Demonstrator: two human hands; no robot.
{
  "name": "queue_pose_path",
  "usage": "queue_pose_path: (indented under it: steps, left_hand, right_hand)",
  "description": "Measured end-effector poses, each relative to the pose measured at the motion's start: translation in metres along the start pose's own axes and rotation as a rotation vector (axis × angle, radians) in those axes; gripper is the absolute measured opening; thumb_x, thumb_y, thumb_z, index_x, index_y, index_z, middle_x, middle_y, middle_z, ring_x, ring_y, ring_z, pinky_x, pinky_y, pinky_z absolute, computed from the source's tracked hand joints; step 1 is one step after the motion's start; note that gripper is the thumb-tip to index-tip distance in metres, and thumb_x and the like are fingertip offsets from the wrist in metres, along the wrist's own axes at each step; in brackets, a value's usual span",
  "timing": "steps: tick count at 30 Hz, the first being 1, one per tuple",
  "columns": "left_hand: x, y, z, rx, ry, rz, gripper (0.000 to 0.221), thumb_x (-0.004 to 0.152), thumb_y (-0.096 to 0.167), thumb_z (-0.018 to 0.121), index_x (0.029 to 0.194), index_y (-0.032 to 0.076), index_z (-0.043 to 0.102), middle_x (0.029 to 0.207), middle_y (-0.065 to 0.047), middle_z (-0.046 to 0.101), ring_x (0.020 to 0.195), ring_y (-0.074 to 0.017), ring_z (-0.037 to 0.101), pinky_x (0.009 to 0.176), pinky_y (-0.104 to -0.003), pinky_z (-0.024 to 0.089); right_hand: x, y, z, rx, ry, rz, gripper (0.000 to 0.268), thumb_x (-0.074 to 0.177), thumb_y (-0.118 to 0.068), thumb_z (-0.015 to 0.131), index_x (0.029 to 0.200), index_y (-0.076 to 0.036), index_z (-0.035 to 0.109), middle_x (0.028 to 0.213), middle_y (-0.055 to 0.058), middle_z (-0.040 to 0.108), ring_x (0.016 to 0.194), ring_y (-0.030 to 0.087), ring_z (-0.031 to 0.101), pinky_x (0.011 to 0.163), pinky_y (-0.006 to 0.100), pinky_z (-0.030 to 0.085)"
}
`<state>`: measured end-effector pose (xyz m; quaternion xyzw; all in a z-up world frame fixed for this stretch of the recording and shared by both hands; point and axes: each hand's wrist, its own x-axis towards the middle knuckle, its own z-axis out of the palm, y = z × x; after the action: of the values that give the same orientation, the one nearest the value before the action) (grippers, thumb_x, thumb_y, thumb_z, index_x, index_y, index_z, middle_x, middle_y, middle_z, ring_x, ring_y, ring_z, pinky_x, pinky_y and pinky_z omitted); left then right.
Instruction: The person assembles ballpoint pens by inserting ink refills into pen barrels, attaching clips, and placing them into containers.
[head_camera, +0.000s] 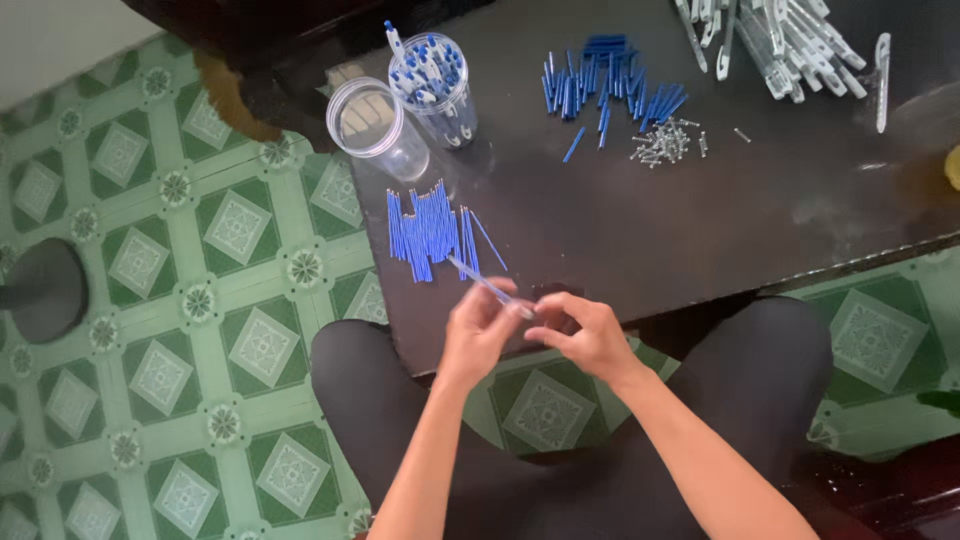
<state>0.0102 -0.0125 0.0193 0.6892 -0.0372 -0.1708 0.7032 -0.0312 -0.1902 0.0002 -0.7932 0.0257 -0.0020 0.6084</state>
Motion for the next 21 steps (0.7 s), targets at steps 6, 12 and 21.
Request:
queue_pose_path:
  steps: [6,12,21]
  left_hand:
    - [0.04,0.078,-0.075,0.606,0.25,0.376,0.058,0.103,-0.001,0.051,0.157,-0.007,0.028,0.15,-0.037,0.043,0.089,-0.035,0.069,0.071,-0.039,0.065]
    - [0.1,0.172,-0.139,1.188,0.417,0.564,0.011,0.097,0.004,0.071,0.107,0.008,0.069,0.082,-0.011,0.07,0.07,-0.035,0.066,0.071,-0.044,0.052]
    - [0.178,0.145,-0.162,1.297,0.254,0.209,0.026,0.081,0.041,0.081,0.103,0.029,0.077,0.069,0.007,0.069,0.072,-0.0275,0.072,0.078,-0.047,0.057]
  right_hand:
    - [0.008,0.013,-0.006,0.076,-0.006,0.16,0.011,0.093,-0.022,0.076,0.099,-0.013,0.077,0.067,0.005,0.075,0.059,0.013,0.066,0.06,0.029,0.055]
    - [0.009,0.009,-0.009,0.208,0.066,0.172,0.007,0.094,-0.016,0.073,0.094,-0.01,0.077,0.075,0.007,0.079,0.061,0.013,0.073,0.057,0.027,0.06]
    - [0.08,0.029,-0.095,0.021,0.532,0.077,0.009,0.1,-0.014,0.068,0.094,-0.007,0.07,0.074,0.012,0.069,0.058,0.018,0.065,0.048,0.031,0.055]
